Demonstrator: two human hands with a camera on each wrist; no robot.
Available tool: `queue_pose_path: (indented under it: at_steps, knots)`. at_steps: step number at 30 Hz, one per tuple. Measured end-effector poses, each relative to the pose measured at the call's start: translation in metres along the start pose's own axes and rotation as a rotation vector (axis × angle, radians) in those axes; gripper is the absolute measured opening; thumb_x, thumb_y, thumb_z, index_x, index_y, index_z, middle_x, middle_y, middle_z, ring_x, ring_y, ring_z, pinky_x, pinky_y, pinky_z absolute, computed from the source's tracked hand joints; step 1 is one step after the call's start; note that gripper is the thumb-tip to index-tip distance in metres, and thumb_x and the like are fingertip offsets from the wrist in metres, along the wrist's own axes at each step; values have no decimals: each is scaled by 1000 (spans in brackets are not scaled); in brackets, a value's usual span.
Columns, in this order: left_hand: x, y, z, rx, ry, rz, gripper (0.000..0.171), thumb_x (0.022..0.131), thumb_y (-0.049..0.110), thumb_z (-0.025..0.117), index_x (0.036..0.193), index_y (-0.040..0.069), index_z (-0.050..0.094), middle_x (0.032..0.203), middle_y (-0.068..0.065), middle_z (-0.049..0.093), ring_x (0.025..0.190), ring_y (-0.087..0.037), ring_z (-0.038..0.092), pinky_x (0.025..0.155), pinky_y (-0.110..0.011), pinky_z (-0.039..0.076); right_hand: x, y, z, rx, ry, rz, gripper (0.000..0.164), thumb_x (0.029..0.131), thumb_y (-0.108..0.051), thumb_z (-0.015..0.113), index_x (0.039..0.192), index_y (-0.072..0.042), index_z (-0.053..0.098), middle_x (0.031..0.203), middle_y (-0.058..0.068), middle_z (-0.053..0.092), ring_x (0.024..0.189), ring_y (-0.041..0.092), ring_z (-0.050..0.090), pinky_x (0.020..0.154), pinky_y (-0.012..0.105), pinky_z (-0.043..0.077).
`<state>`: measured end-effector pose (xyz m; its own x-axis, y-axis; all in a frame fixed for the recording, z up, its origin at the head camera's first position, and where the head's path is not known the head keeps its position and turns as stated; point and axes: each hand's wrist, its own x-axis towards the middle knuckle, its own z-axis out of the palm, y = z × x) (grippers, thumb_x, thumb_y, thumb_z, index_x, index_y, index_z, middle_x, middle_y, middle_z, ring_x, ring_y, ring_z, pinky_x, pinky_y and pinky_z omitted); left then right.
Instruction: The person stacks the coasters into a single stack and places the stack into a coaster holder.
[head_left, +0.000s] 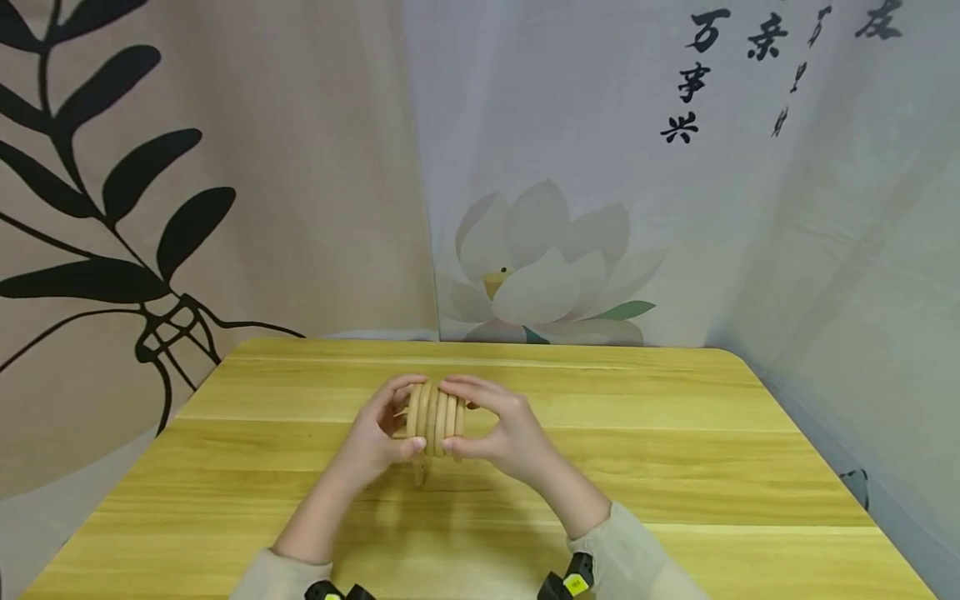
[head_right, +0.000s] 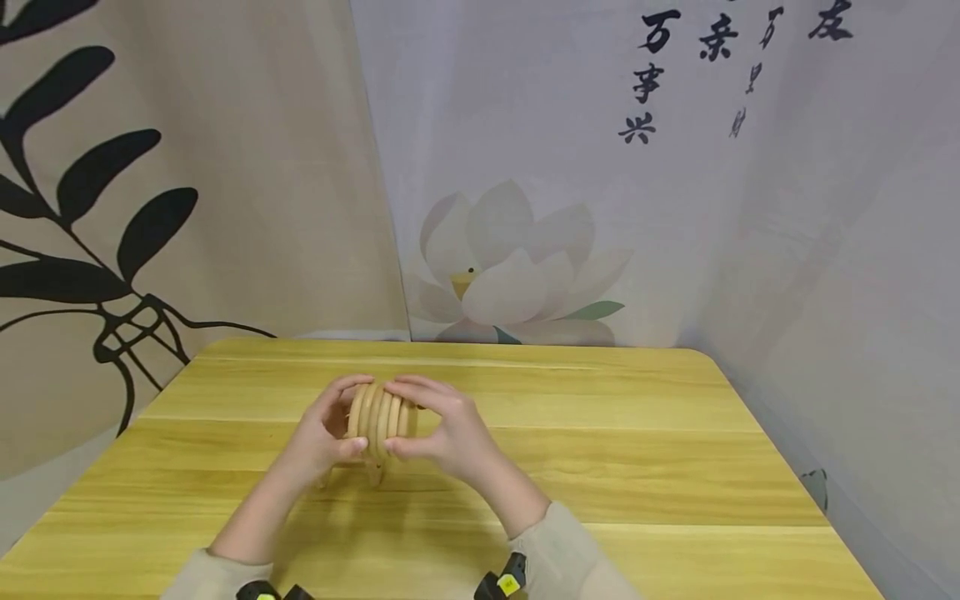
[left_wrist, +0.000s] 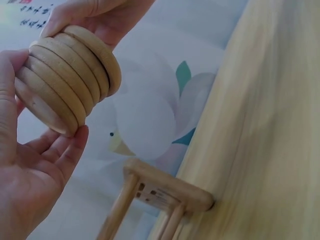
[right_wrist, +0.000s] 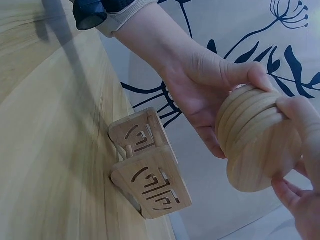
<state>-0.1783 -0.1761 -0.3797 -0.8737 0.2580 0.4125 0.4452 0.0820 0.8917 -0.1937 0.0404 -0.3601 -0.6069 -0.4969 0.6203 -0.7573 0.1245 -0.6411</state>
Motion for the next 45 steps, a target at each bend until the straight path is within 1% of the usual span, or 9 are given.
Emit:
queue_pose_path:
  at_steps: [7, 15, 20, 23, 26, 30, 33, 40, 45]
  knots:
    - [1, 2, -7, 5, 11, -25, 76, 68, -19, 68, 135, 5, 43, 128, -22, 53, 108, -26, 56, 91, -39, 46, 8, 1, 4, 8, -17, 31, 58, 75, -11, 82, 130, -9, 61, 133, 6, 56, 116, 17, 54, 88, 40, 49]
    - [1, 1, -21, 33, 16, -36, 74, 70, -23, 65, 135, 4, 42, 124, -26, 51, 100, -26, 57, 83, -31, 50, 19, 3, 14, 6, -37, 59, 59, 76, -12, 83, 130, -12, 61, 133, 1, 56, 114, 13, 54, 88, 35, 49]
    - [0, 0, -30, 44, 14, -36, 73, 72, -24, 64, 135, 4, 41, 124, -26, 50, 98, -25, 57, 79, -31, 51, 26, 3, 21, -11, -43, 73, 58, 76, -13, 83, 130, -12, 62, 131, 1, 57, 112, 12, 54, 88, 34, 49]
    - [-2, -1, -35, 30, 16, -33, 72, 72, -23, 64, 135, 4, 42, 123, -21, 52, 98, -22, 59, 78, -31, 52, 30, 4, 25, -17, -46, 73, 58, 76, -12, 83, 129, -12, 62, 131, 1, 57, 112, 12, 55, 88, 33, 49]
    - [-2, -5, -40, 5, 10, 4, 70, 73, -22, 64, 134, 2, 42, 121, -13, 54, 95, -20, 59, 75, -30, 52, 34, 5, 29, -17, -50, 77, 58, 76, -12, 83, 130, -11, 62, 131, 2, 57, 113, 12, 54, 88, 31, 48]
    - [-2, -12, -47, -21, -9, 46, 68, 74, -21, 64, 135, 1, 42, 118, -4, 57, 92, -18, 59, 72, -28, 52, 37, 6, 34, -7, -55, 88, 58, 75, -11, 83, 129, -11, 62, 132, 4, 57, 114, 13, 54, 88, 34, 49]
    - [-3, -17, -51, -35, -15, 45, 68, 76, -20, 63, 136, 2, 42, 119, 0, 58, 91, -17, 59, 70, -28, 52, 39, 8, 37, -2, -56, 96, 58, 76, -11, 83, 129, -10, 62, 132, 4, 57, 115, 13, 53, 89, 36, 49]
    - [-4, -25, -55, -59, 0, -3, 69, 77, -18, 63, 138, 6, 42, 122, 3, 56, 94, -17, 57, 71, -27, 52, 40, 15, 45, 24, -51, 115, 58, 76, -10, 83, 129, -10, 62, 132, 4, 56, 116, 12, 53, 89, 40, 48]
    - [-4, -29, -55, -92, 1, -7, 69, 78, -18, 61, 139, 7, 41, 123, 2, 55, 94, -16, 57, 71, -27, 52, 41, 21, 49, 28, -59, 131, 58, 76, -10, 83, 130, -11, 62, 133, 2, 56, 116, 11, 53, 89, 39, 48]
